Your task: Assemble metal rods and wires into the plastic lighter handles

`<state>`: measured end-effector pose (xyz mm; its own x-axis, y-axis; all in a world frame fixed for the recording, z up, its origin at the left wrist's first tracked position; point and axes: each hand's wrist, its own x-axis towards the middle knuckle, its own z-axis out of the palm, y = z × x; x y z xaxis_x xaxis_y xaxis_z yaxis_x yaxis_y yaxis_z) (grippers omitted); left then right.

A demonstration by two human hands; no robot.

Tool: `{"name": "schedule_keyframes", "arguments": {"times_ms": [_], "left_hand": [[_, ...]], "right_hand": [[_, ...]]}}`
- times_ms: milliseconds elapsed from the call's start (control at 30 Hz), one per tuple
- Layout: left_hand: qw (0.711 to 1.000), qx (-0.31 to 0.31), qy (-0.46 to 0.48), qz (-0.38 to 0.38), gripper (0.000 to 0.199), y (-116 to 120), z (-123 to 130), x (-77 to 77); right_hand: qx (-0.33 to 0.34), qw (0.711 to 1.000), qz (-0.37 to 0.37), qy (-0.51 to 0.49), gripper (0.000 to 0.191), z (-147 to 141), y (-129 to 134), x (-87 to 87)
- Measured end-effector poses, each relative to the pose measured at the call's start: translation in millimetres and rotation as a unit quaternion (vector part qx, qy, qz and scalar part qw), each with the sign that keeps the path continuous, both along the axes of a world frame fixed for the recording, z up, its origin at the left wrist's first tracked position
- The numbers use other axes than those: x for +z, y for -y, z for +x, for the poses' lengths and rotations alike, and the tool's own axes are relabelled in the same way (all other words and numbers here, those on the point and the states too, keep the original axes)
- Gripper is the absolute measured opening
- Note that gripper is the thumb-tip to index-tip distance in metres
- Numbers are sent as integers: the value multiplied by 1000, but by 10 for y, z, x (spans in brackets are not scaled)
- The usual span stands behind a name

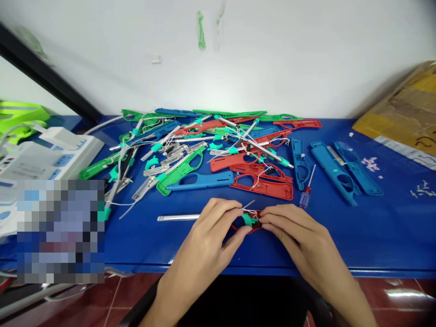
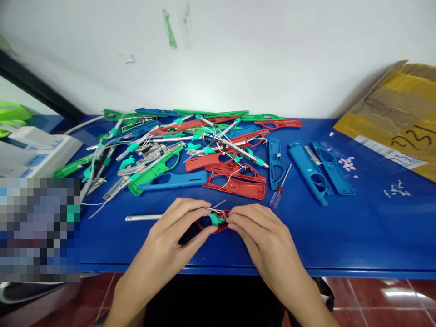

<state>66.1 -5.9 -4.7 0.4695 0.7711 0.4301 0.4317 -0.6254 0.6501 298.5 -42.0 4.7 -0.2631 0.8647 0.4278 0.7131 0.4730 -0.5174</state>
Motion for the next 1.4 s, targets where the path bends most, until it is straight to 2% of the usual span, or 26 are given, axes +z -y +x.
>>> {"name": "schedule_keyframes", "arguments": {"times_ms": [200,400,767,1000,1133,1267,1400], "left_hand": [[999,0,-26,28,26,20,20,25],[1000,-14,-22,11,27,43,15,30],[999,-34,-10,-22,28,35,10,42],[998,-52,-18,-10,30,33,17,42],[998,-58,-12,-18,30,41,10,47],[998,-56,-8,-11,27,38,16,59],[998,-53,-22,1,28,39,27,58]], "right_hand": [[-6,1000,-12,16,16,-4,10,-6],[1,999,-36,9,17,-6,27,21],[19,991,-134,-10,17,6,48,-50],[18,975,-212,-62,12,23,42,33],[17,976,-205,-68,17,20,41,52],[19,982,-181,-57,23,28,76,3],[32,979,-191,-58,30,40,88,-29]]}}
